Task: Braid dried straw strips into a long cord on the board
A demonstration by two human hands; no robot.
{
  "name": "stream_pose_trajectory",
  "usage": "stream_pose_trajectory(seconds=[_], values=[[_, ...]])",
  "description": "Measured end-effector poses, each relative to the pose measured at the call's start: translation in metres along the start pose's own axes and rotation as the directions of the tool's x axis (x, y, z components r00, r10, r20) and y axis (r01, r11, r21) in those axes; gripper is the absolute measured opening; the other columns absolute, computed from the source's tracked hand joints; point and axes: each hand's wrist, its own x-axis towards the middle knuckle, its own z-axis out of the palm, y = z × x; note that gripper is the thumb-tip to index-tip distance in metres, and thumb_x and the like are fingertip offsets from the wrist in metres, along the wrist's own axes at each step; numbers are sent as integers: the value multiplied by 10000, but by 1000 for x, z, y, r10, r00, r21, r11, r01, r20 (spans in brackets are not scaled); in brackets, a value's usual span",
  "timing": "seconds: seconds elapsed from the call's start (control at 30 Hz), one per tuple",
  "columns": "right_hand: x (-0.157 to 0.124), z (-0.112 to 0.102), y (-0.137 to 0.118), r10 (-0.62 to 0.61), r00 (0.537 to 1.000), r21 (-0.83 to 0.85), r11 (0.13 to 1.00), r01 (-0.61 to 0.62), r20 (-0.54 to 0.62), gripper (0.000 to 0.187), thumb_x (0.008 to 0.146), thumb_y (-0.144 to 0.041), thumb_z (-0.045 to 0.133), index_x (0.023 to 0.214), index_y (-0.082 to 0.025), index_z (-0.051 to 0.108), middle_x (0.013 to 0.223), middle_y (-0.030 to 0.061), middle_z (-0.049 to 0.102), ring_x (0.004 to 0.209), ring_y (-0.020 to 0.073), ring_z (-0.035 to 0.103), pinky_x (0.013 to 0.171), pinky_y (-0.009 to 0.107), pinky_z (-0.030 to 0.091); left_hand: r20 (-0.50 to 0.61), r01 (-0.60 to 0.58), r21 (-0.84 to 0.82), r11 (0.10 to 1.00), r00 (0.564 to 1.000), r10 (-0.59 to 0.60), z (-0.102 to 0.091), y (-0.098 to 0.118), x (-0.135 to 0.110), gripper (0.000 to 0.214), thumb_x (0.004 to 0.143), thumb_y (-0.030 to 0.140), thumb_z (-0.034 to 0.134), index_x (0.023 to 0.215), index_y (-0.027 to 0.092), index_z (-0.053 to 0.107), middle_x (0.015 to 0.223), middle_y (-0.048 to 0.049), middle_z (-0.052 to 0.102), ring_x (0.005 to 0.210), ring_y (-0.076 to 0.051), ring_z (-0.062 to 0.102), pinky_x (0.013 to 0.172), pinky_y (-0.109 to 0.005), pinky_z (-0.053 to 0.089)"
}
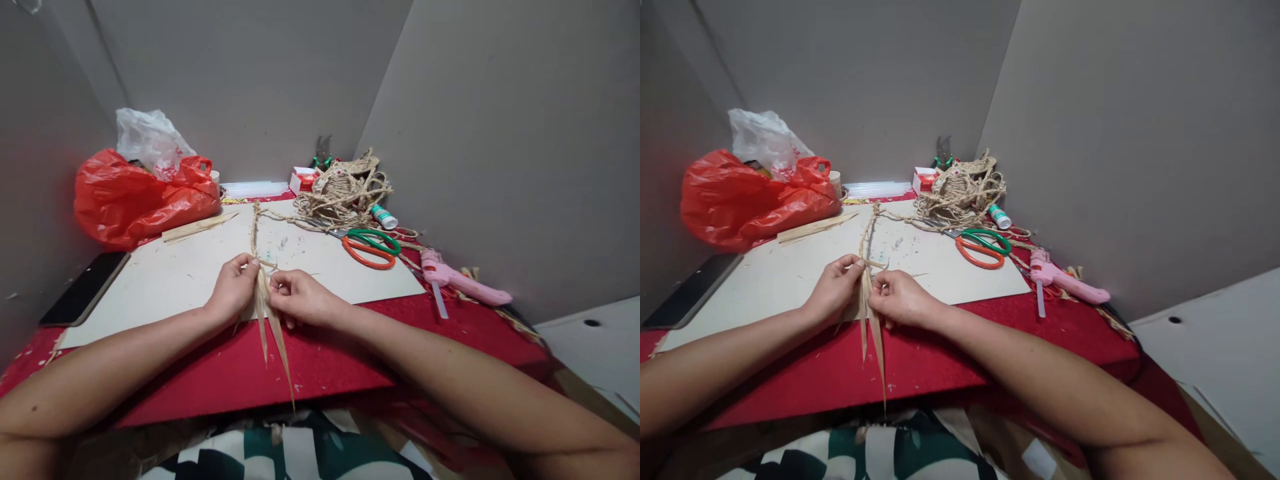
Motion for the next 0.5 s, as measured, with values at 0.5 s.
stream_pose_trajectory(seconds=[0.5], values=[[8,5,0,-58,983,37,997,66,-175,133,695,-144,502,581,-177,442,376,-76,439,326,47,406,343,150,293,67,-111,54,992,992,108,0,-11,3,219,778,366,555,710,159,535,548,45,492,482,-66,386,472,-177,306]])
